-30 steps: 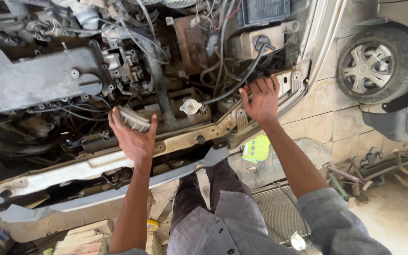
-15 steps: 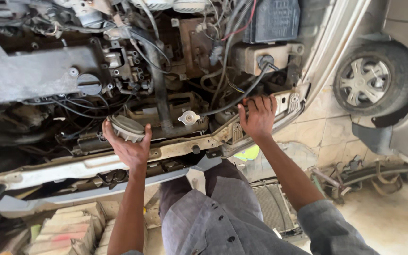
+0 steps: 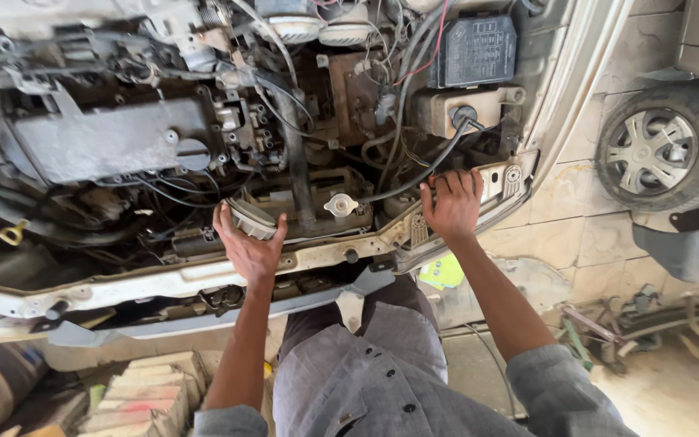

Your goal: The person works on a car engine by hand and using a tool. The person handles engine components, clears debris from the bay, and uses a T-handle wrench to tighten or loosen bolts near the fluid reservoir and electrical components.

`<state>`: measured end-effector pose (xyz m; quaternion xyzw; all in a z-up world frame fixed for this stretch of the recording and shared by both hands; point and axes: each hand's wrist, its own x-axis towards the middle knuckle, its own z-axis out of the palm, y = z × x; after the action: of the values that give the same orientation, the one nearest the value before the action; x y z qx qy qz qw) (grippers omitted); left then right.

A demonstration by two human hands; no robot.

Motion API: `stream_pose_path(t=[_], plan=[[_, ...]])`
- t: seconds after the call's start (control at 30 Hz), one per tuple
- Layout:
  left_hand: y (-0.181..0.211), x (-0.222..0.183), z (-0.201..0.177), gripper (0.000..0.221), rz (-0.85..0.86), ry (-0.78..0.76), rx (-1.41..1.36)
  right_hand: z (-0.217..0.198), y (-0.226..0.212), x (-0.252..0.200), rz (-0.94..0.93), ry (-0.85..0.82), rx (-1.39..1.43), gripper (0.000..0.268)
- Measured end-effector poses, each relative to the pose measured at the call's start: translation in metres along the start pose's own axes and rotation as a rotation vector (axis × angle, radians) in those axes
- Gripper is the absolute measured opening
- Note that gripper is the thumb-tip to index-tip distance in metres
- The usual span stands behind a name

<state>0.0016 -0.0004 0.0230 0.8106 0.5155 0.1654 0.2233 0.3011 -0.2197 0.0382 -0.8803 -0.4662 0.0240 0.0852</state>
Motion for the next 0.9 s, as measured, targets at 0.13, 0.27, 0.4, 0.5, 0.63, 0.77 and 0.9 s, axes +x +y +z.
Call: stream_pose_path(t=[0.13,0.27,0.4,0.5,0.63,0.77,0.9], plan=[[0.005,0.003,-0.003,0.108,-0.019,-0.009,-0.019,-0.003,-0.002,0.000,0.010,0.022,-0.002,0.026],[0.001,-0.003,-0.003,0.106,-0.026,-0.028,-0.024,0.002,0.001,-0.005,0.039,0.010,0.013,0.026],[-0.003,0.000,0.002,0.111,0.114,0.101,-0.048,-0.001,-0.001,-0.006,0.009,0.062,-0.001,0.027],[-0.009,-0.008,-0.004,0.115,0.047,0.105,-0.162,0.000,0.000,-0.009,0.038,0.024,-0.004,0.028],[0.023,0.026,-0.013,0.110,0.187,0.171,-0.334,-0.001,0.000,0.001,0.017,0.076,-0.013,0.028],[0.095,0.101,-0.040,0.089,0.182,-0.037,-0.263,0.001,-0.002,-0.013,0.020,0.075,0.001,0.028],[0.181,0.223,-0.041,0.080,0.702,0.058,-0.130,0.003,0.000,-0.009,0.004,0.099,-0.059,0.028]])
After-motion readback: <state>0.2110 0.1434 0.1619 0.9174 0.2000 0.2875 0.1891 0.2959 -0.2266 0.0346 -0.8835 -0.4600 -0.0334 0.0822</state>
